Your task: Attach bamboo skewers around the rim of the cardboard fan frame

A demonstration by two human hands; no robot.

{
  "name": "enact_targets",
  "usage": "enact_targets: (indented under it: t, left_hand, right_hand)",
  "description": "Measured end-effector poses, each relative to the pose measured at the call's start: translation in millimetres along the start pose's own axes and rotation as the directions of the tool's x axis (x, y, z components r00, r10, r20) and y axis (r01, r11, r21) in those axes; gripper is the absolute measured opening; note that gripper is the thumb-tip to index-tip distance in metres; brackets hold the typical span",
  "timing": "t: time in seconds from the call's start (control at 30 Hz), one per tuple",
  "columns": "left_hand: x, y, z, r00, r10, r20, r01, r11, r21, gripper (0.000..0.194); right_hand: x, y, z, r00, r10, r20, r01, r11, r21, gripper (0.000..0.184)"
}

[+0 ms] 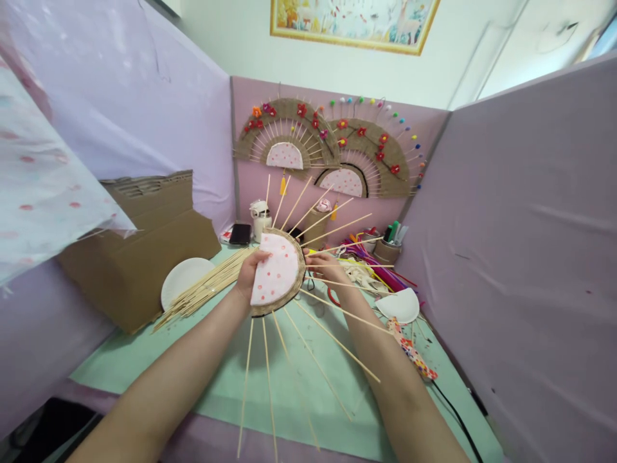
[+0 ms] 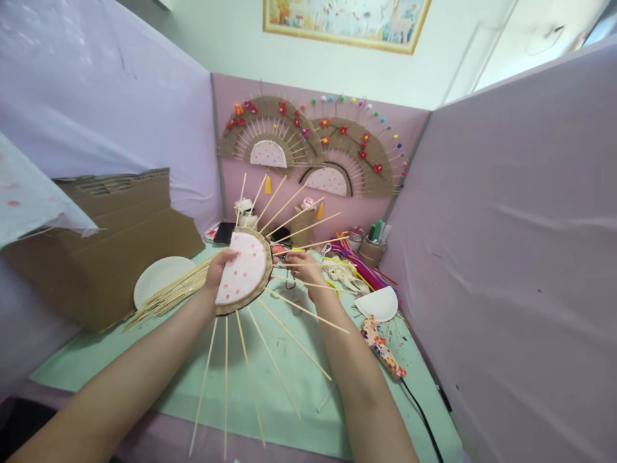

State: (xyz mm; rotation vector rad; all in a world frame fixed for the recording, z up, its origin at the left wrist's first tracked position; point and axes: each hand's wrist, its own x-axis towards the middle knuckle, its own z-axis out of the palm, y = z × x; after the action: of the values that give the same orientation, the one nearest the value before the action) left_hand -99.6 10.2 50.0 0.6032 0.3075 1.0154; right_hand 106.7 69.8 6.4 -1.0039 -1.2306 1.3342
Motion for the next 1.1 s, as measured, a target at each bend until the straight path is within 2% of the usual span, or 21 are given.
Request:
enact_targets:
  t: [0.1, 0.2, 0.3, 0.37, 0.43, 0.5, 0.57, 0.67, 0.77, 0.83, 0.9, 1.0, 1.1]
  left_hand:
    - [9, 12, 5.5, 1.000, 0.025, -0.017, -0.024, 0.999, 0.031, 0.061]
    - [17, 12, 5.1, 1.000, -0.009, 0.025, 0.008, 0.999, 0.034, 0.061]
    - [23, 2, 3.5, 0.989, -0.084, 0.124, 0.080, 0.996, 0.039, 0.062]
    - [25, -8, 4.6, 0.969, -0.146, 0.201, 0.142, 0.989, 0.038, 0.064]
    - [26, -16, 7.2, 0.939, -0.209, 0.273, 0.206, 0.978, 0.041, 0.065]
    - [28, -21, 9.4, 0.921, -0.239, 0.307, 0.235, 0.971, 0.049, 0.065]
    - [28, -23, 9.2, 0.928, -0.235, 0.290, 0.227, 0.972, 0.062, 0.063]
    - [28, -21, 3.8, 0.946, -0.224, 0.234, 0.210, 0.974, 0.082, 0.058]
    - [25, -18, -1.8, 0.926, -0.317, 0.203, 0.294, 0.946, 0.135, 0.051]
    - [23, -16, -1.9, 0.916, -0.363, 0.173, 0.332, 0.925, 0.185, 0.048]
    - [21, -14, 1.2, 0.927, -0.346, 0.145, 0.308, 0.923, 0.231, 0.049]
    - [22, -12, 8.8, 0.927, -0.346, 0.144, 0.303, 0.918, 0.255, 0.047]
    - [26, -10, 15.5, 0.909, -0.386, 0.158, 0.349, 0.911, 0.218, 0.033]
  right_hand:
    - [3, -6, -24, 0.958, -0.103, -0.266, 0.080, 0.992, -0.098, 0.020]
    - [7, -16, -44, 0.903, -0.204, -0.378, 0.167, 0.978, -0.129, 0.017]
    - [7, -31, -49, 0.850, -0.297, -0.436, 0.250, 0.954, -0.163, 0.018]
    - [1, -41, -43, 0.873, -0.348, -0.343, 0.308, 0.937, -0.165, 0.019]
    - [-10, -49, -32, 0.933, -0.337, -0.128, 0.325, 0.940, -0.108, 0.021]
    - [-21, -54, -21, 0.963, -0.253, 0.088, 0.256, 0.966, -0.025, 0.024]
    - [-29, -55, -13, 0.959, -0.158, 0.237, 0.155, 0.987, 0.031, 0.024]
    - [-32, -54, -12, 0.933, -0.073, 0.353, 0.064, 0.997, 0.037, 0.018]
    - [-31, -52, -17, 0.929, -0.043, 0.368, 0.034, 0.999, 0.031, 0.017]
    - [-30, -53, -18, 0.943, -0.067, 0.325, 0.053, 0.997, 0.051, 0.022]
    - [-31, -56, -18, 0.958, -0.128, 0.256, 0.120, 0.992, 0.048, 0.023]
    - [-33, -63, -13, 0.962, -0.214, 0.172, 0.229, 0.971, -0.071, 0.022]
    - [-35, -68, -7, 0.950, -0.271, 0.155, 0.299, 0.933, -0.202, 0.018]
